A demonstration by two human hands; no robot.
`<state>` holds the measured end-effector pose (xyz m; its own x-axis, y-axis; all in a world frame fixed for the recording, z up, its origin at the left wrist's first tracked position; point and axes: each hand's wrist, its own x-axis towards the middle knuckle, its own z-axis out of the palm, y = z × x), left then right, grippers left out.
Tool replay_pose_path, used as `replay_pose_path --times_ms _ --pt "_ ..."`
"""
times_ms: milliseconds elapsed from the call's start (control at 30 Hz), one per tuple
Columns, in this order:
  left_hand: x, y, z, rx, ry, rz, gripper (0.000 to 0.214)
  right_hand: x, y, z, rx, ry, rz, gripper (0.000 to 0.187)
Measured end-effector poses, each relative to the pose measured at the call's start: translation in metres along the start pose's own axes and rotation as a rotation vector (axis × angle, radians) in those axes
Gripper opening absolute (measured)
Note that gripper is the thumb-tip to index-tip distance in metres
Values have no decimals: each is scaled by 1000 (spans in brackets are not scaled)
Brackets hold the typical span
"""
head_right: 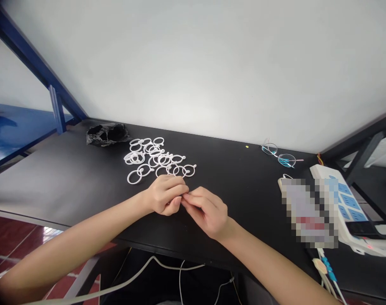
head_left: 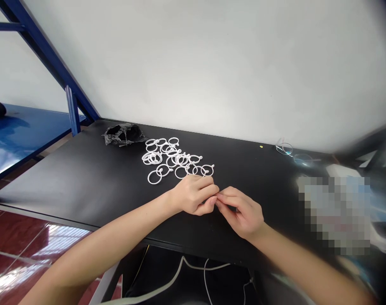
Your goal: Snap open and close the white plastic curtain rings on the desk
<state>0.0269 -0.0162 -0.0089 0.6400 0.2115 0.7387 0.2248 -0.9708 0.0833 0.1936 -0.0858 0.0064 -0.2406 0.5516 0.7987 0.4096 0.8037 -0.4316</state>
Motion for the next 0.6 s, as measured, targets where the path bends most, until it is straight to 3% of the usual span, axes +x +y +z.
replay_pose_path --times_ms 133,267,500,600 --pt "-4 0 1 -18 31 58 43 -2 -5 2 -52 -1 -21 25" --pt "-1 0 1 5 -70 -37 47 -3 4 2 -74 -19 28 18" --pt "6 -19 -4 153 -123 -303 38 -2 29 0 -88 7 397 21" --pt "2 -34 -4 210 -201 -391 33 -3 33 1 -30 -4 466 19"
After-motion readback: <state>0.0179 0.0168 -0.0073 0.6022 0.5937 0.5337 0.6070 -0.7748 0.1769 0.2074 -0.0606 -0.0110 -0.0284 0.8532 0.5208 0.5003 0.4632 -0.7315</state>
